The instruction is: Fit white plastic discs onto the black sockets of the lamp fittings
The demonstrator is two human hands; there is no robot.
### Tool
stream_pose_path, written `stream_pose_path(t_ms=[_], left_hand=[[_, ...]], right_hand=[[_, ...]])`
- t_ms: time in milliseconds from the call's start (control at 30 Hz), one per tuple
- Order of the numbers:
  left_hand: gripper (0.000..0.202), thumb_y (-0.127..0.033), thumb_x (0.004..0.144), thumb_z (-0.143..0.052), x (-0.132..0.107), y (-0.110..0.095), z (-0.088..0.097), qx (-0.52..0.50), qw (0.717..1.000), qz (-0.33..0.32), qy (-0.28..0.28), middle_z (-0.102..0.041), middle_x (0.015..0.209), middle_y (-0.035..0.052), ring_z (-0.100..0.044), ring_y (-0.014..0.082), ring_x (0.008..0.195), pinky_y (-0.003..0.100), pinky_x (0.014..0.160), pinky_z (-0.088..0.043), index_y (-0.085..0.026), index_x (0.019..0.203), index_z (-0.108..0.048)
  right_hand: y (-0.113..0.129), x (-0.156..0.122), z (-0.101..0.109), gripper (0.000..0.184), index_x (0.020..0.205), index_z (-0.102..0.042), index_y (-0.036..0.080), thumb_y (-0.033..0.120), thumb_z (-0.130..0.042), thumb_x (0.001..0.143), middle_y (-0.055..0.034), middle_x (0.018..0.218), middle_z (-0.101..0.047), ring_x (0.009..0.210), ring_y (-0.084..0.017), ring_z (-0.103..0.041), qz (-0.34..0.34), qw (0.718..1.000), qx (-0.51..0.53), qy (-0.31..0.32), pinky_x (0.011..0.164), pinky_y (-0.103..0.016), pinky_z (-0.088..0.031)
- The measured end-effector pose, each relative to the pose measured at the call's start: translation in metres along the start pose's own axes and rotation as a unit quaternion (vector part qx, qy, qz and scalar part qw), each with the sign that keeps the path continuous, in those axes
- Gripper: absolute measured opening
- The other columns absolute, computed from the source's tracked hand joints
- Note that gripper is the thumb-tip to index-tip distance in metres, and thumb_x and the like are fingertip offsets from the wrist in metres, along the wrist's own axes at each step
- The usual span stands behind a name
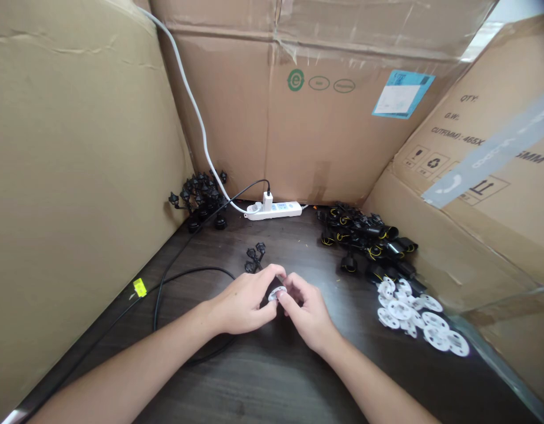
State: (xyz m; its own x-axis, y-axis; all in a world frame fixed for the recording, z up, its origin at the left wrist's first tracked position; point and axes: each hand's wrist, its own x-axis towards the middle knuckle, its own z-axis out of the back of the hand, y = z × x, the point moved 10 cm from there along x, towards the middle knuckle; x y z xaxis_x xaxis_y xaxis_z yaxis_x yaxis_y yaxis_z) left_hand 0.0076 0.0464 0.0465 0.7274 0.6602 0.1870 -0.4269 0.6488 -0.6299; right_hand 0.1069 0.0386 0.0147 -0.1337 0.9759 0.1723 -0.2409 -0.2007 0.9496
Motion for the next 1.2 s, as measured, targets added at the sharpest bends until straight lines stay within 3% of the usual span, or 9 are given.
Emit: stream_pose_path(t_ms=[100,233,367,500,633,800,900,1000,1200], left_hand=[[0.037,-0.019,0.085,-0.050,-0.001,0.000,0.001,-0.003,1.000,-0.004,-0.005,-0.065,0.095,-0.0004,-0.058,0.0166,0.062,0.031,0.064,-0.043,-0.023,0.121,-0.040],[0.029,-0.014,0.083,-0.045,-0.002,-0.002,0.006,-0.001,0.999,-0.031,-0.045,-0.058,0.100,0.0027,-0.060,0.0188,0.077,0.032,0.071,-0.048,-0.023,0.110,-0.041],[0.034,-0.007,0.082,-0.044,-0.005,-0.008,0.010,-0.005,0.995,-0.068,-0.074,-0.049,0.115,0.0068,-0.059,0.0171,0.089,0.032,0.079,-0.051,-0.023,0.112,-0.044],[0.037,-0.008,0.088,-0.048,-0.007,-0.008,0.016,-0.012,0.990,-0.073,-0.120,-0.045,0.122,0.0086,-0.057,0.0140,0.085,0.029,0.077,-0.052,-0.023,0.122,-0.043],[0.025,-0.016,0.091,-0.053,-0.006,0.001,0.020,-0.006,0.988,-0.038,-0.149,-0.051,0.108,0.0049,-0.053,0.0125,0.075,0.028,0.069,-0.049,-0.022,0.114,-0.045],[0.020,-0.020,0.095,-0.050,-0.002,0.006,0.015,-0.021,0.993,-0.017,-0.114,-0.059,0.097,0.0021,-0.057,0.0141,0.076,0.029,0.070,-0.048,-0.021,0.115,-0.049],[0.022,-0.017,0.094,-0.048,-0.003,-0.001,0.018,-0.030,0.991,-0.036,-0.122,-0.060,0.098,0.0032,-0.058,0.0137,0.076,0.027,0.069,-0.049,-0.020,0.116,-0.051],[0.026,-0.013,0.095,-0.046,-0.005,-0.007,0.019,-0.030,0.990,-0.061,-0.127,-0.060,0.097,0.0026,-0.058,0.0120,0.072,0.026,0.068,-0.049,-0.021,0.119,-0.051],[0.018,-0.016,0.099,-0.047,-0.010,-0.008,0.024,-0.045,0.980,-0.088,-0.172,-0.057,0.094,0.0011,-0.055,0.0095,0.068,0.022,0.063,-0.047,-0.022,0.115,-0.051]], right_hand=[[0.002,-0.001,-0.001,0.016,0.098,-0.056,0.021,0.028,-0.066,0.087,0.0012,0.083,-0.062,0.058,-0.011,-0.055,0.009,1.000,0.025,-0.004,0.054,-0.024,-0.044],[0.007,-0.005,-0.008,0.021,0.109,-0.054,0.023,0.025,-0.063,0.090,0.0002,0.088,-0.062,0.062,-0.012,-0.058,0.027,0.997,0.067,0.011,0.056,-0.025,-0.048],[0.007,-0.006,-0.011,0.021,0.106,-0.050,0.024,0.022,-0.063,0.090,0.0031,0.080,-0.063,0.060,-0.012,-0.061,0.022,0.996,0.090,0.013,0.059,-0.025,-0.049],[0.003,-0.003,-0.008,0.028,0.099,-0.042,0.026,0.022,-0.067,0.088,0.0066,0.077,-0.061,0.056,-0.011,-0.062,-0.002,0.989,0.149,-0.008,0.055,-0.022,-0.047],[-0.001,-0.001,-0.006,0.035,0.094,-0.038,0.026,0.026,-0.073,0.086,0.0063,0.080,-0.062,0.056,-0.011,-0.064,-0.026,0.976,0.216,-0.022,0.049,-0.020,-0.044],[-0.006,0.000,-0.009,0.045,0.091,-0.038,0.026,0.036,-0.081,0.083,0.0048,0.078,-0.063,0.058,-0.013,-0.066,-0.048,0.964,0.262,-0.005,0.046,-0.018,-0.042],[-0.006,0.000,-0.013,0.049,0.091,-0.040,0.025,0.044,-0.084,0.080,0.0041,0.075,-0.064,0.060,-0.015,-0.068,-0.052,0.949,0.311,0.019,0.047,-0.019,-0.043],[-0.012,-0.001,-0.017,0.045,0.094,-0.046,0.024,0.050,-0.080,0.083,0.0013,0.076,-0.067,0.060,-0.015,-0.068,-0.107,0.924,0.366,0.028,0.051,-0.021,-0.044],[-0.014,-0.004,-0.022,0.046,0.110,-0.061,0.021,0.042,-0.086,0.078,-0.0032,0.087,-0.073,0.068,-0.016,-0.068,-0.177,0.873,0.452,0.039,0.060,-0.023,-0.049]])
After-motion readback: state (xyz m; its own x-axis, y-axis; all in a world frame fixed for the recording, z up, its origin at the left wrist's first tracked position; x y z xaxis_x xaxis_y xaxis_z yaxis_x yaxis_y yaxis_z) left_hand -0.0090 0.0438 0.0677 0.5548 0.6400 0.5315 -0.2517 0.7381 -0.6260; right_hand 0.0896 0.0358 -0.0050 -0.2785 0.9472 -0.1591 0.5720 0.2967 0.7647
